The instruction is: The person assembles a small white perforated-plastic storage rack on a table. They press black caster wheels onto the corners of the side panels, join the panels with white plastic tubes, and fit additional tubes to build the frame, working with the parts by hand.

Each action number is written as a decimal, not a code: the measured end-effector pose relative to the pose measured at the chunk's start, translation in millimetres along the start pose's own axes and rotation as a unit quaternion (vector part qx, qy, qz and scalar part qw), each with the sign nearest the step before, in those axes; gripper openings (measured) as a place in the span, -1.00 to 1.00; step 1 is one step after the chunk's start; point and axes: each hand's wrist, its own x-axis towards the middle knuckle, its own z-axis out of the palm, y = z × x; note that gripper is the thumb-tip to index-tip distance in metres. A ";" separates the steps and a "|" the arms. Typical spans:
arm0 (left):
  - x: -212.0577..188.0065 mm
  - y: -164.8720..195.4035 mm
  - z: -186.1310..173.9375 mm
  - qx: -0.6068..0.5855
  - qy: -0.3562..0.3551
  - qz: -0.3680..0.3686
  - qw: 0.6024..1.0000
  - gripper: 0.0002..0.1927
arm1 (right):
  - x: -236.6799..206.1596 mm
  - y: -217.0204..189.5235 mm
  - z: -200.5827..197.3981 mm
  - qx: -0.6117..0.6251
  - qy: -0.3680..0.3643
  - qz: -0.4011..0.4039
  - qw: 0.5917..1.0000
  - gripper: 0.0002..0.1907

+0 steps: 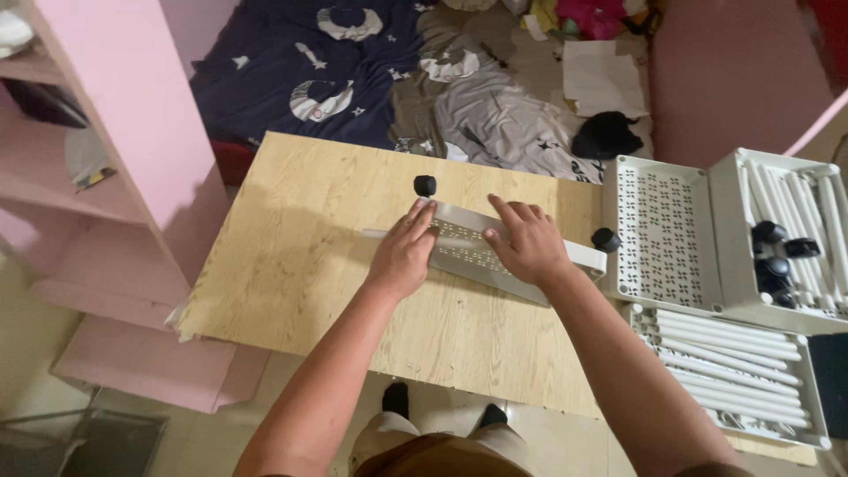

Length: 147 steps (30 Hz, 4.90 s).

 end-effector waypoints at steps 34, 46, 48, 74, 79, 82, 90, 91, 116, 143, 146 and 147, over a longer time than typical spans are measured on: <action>13.6 13.6 2.0 -0.095 -0.122 -0.195 0.969 -0.56 | -13.0 -20.4 -32.1 -0.018 -0.080 0.360 0.929 -0.27; 64.0 14.1 0.5 -0.060 -0.210 -0.128 0.967 -0.60 | -41.2 12.1 -14.5 -0.089 -0.025 0.263 0.960 -0.12; 70.1 12.5 -2.4 -0.061 -0.211 -0.115 0.969 -0.61 | -42.5 19.4 -11.0 -0.056 -0.037 0.217 0.974 -0.20; 96.5 -29.4 8.6 -0.029 -0.218 -0.040 0.975 -0.73 | -34.7 60.2 11.5 0.042 -0.062 0.021 0.997 -0.25; 121.6 -53.1 21.9 -0.202 -0.391 -0.124 0.890 -0.72 | -36.8 47.5 15.4 0.031 -0.061 0.033 0.997 -0.21; 132.2 -50.6 13.4 -0.118 -0.419 -0.164 0.885 -0.71 | -32.6 40.9 14.7 0.024 -0.051 0.038 0.998 -0.21; 100.1 1.7 3.1 0.112 -0.214 -0.031 0.970 -0.49 | -34.1 36.6 4.0 0.040 -0.062 0.044 0.996 -0.17; 104.5 -1.3 2.8 0.110 -0.245 -0.047 0.962 -0.49 | -32.8 35.7 4.6 0.037 -0.058 0.045 0.997 -0.16; 145.5 -35.4 22.8 -0.108 -0.507 -0.261 0.815 -0.31 | -28.5 23.6 11.9 0.012 -0.070 0.028 0.997 -0.13; 116.6 9.1 34.5 0.089 -0.236 -0.095 0.963 -0.35 | -25.1 32.0 8.2 0.023 -0.050 0.045 0.997 -0.20; 122.4 11.4 33.8 0.098 -0.249 -0.094 0.959 -0.37 | -25.8 35.7 3.5 0.036 -0.058 0.029 0.997 -0.17; 128.0 9.6 33.5 0.095 -0.261 -0.103 0.955 -0.37 | -25.6 35.9 2.8 0.033 -0.065 0.035 0.997 -0.16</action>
